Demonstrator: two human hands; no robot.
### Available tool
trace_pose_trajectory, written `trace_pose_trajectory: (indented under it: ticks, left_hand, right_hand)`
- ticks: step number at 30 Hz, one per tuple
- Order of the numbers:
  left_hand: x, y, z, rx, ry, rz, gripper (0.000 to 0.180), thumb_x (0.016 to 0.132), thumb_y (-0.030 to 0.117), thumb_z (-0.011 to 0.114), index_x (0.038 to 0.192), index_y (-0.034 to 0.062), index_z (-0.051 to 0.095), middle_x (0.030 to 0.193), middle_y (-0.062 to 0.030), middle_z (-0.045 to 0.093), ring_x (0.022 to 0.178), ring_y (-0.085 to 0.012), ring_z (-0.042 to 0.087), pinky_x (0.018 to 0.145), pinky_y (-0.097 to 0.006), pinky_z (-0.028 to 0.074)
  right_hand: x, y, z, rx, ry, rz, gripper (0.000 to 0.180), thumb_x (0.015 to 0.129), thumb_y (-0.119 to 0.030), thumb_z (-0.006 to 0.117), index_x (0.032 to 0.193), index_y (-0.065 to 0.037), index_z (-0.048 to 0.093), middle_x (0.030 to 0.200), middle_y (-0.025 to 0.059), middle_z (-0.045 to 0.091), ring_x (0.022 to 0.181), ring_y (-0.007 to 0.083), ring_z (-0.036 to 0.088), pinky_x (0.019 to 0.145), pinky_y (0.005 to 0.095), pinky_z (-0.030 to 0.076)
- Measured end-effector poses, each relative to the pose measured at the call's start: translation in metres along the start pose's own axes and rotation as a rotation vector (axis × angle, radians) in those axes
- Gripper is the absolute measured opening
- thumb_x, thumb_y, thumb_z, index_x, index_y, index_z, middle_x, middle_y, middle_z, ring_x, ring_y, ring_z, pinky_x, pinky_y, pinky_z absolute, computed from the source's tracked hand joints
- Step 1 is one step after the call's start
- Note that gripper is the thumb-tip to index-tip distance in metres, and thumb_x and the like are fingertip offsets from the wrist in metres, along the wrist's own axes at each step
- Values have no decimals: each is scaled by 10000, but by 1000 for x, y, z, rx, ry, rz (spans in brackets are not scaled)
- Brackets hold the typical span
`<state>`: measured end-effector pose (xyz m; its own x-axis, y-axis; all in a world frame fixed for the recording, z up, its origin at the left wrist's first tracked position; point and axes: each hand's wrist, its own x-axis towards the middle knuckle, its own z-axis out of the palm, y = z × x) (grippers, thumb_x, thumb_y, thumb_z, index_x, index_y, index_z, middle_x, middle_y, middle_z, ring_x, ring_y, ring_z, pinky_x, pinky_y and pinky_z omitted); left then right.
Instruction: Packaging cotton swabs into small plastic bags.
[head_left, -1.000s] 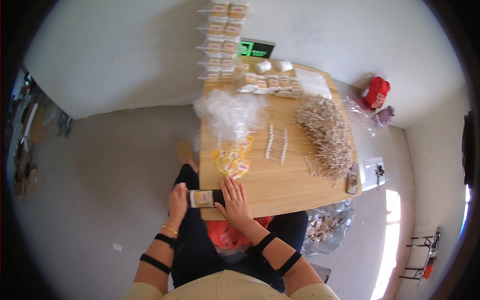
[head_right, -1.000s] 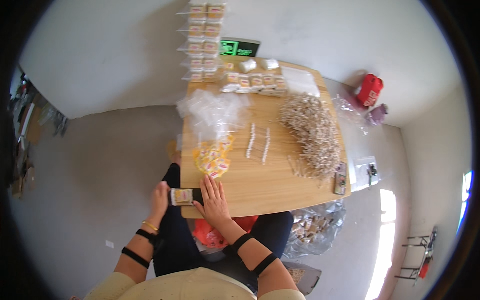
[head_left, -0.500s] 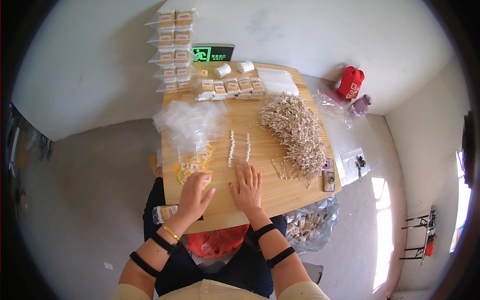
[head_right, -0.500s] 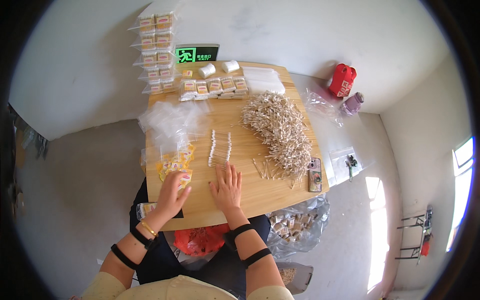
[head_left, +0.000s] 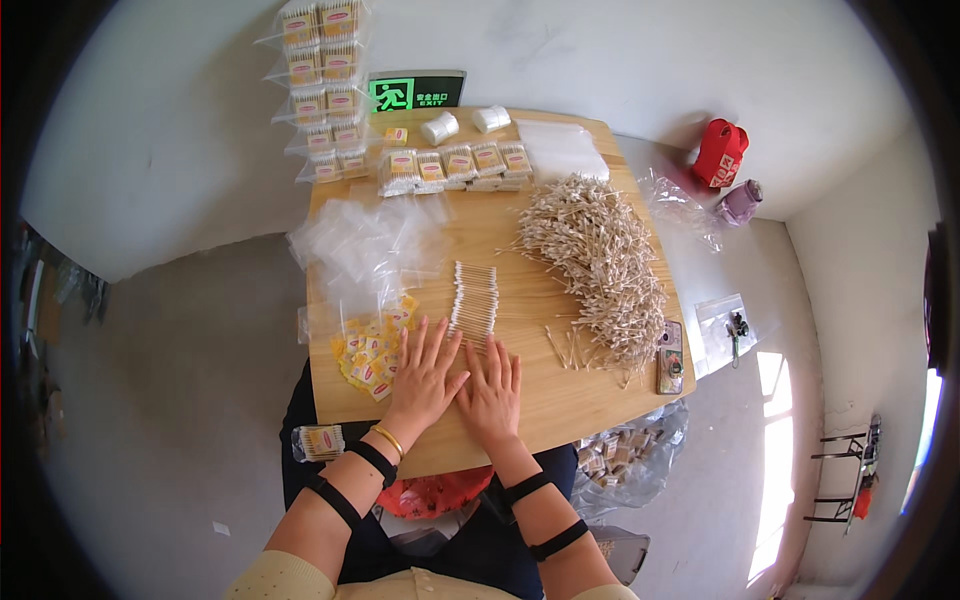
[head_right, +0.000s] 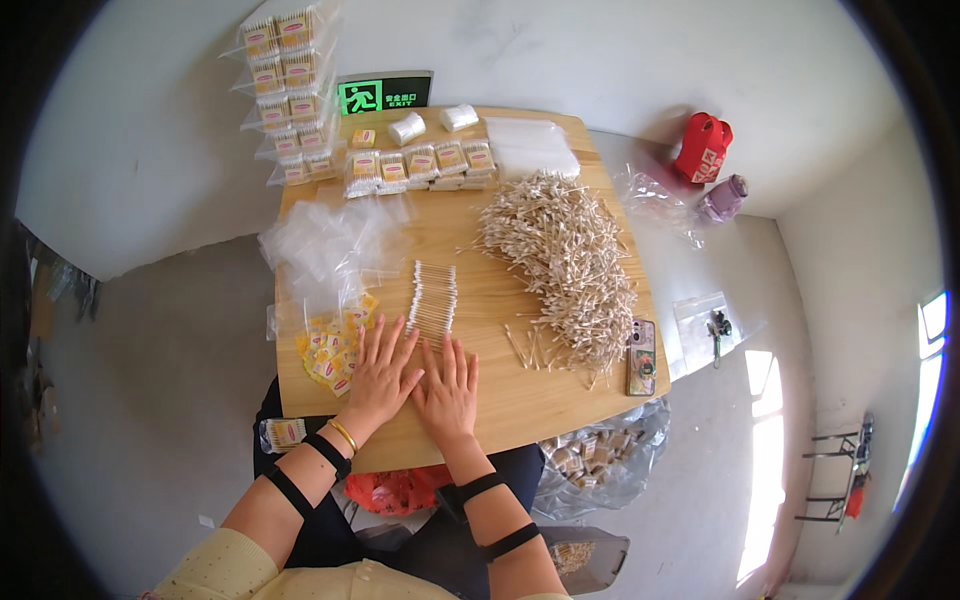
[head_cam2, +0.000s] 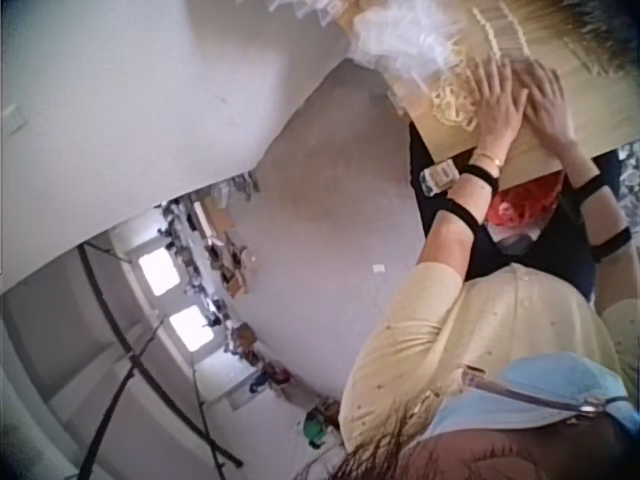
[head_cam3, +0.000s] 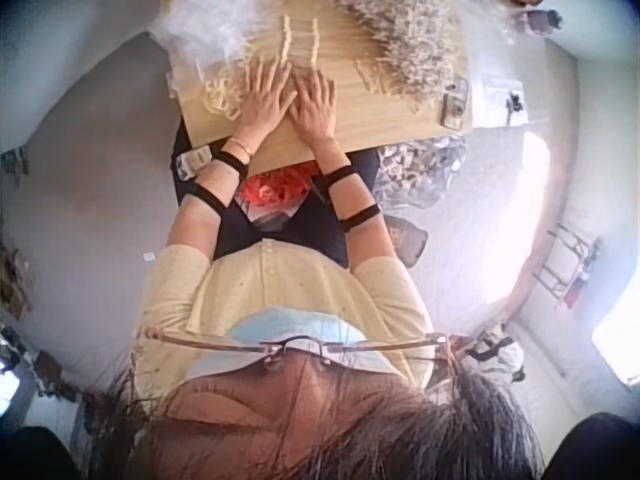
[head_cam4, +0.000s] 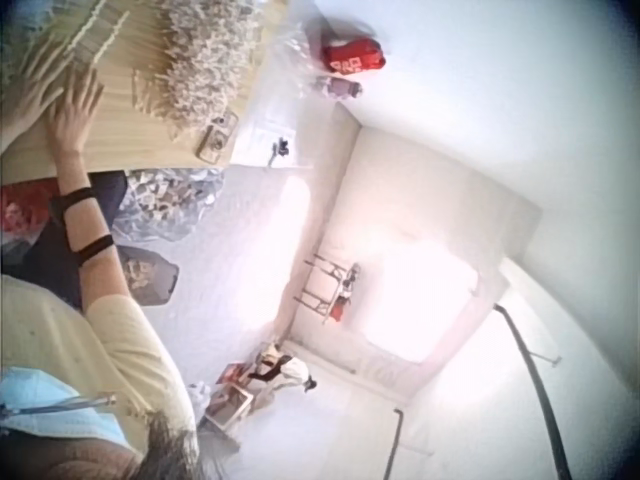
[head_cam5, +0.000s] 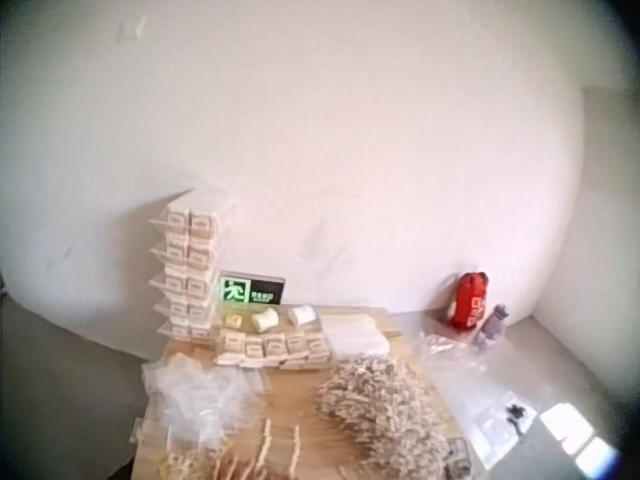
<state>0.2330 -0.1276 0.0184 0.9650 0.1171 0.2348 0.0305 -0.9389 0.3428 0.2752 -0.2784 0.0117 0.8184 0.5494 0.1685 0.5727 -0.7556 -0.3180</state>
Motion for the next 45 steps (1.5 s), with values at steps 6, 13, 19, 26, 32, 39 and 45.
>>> trace_pose_trajectory:
  ticks: [6, 13, 19, 26, 32, 39, 45]
  left_hand:
    - [-1, -2, -4, 41, -18, 17, 670, 1035, 532, 486, 1543, 96, 456, 1649, -137, 335, 1563, -380, 208, 1273, -596, 114]
    - [1, 0, -2, -4, -22, 48, 661, 1023, 518, 511, 1496, 56, 496, 1638, -164, 334, 1548, -432, 217, 1268, -570, 175]
    - [-1, -4, -2, -30, 6, 62, 676, 1020, 502, 519, 1508, 37, 465, 1632, -177, 335, 1540, -435, 237, 1264, -566, 189]
    - [4, 6, -3, -70, 44, 13, 666, 1023, 499, 513, 1476, 12, 482, 1588, -186, 386, 1507, -413, 296, 1251, -566, 214]
    - [3, 6, 0, -53, 30, 0, 635, 1020, 472, 523, 1447, 3, 505, 1587, -189, 389, 1513, -412, 281, 1248, -565, 214]
    - [3, 8, -6, -59, 60, 6, 548, 1007, 402, 554, 1384, 5, 547, 1568, -191, 410, 1483, -398, 329, 1214, -546, 251]
    - [19, 9, -20, -242, 238, -338, 411, 875, 235, 757, 1234, 82, 630, 1271, -110, 574, 1217, -337, 517, 1008, -474, 376]
  right_hand:
    - [11, 7, -3, 150, 63, 27, 591, 973, -295, 598, 1538, -160, 489, 1631, 171, 340, 1530, 362, 288, 1260, 553, 191]
    - [32, 20, -6, 151, 54, -64, 554, 968, -245, 614, 1513, -200, 522, 1601, 181, 354, 1504, 401, 305, 1246, 555, 215]
    - [30, 16, -6, 131, 38, -91, 548, 955, -240, 629, 1497, -220, 544, 1596, 170, 366, 1495, 389, 324, 1247, 552, 224]
    - [32, 19, -4, 190, 85, -94, 485, 936, -174, 627, 1421, -187, 609, 1535, 171, 422, 1471, 402, 352, 1236, 549, 254]
    - [54, 22, -11, 284, 199, -39, 258, 874, -99, 687, 1127, -132, 723, 1283, 140, 553, 1270, 382, 496, 1081, 510, 399]
    - [83, 25, -20, 161, 102, -53, 142, 825, -111, 743, 961, -138, 712, 1096, 78, 569, 1074, 322, 524, 921, 458, 423]
    - [82, 24, -32, 196, 31, -35, 86, 850, -145, 751, 918, -142, 700, 1083, 78, 578, 1087, 318, 522, 925, 451, 412]
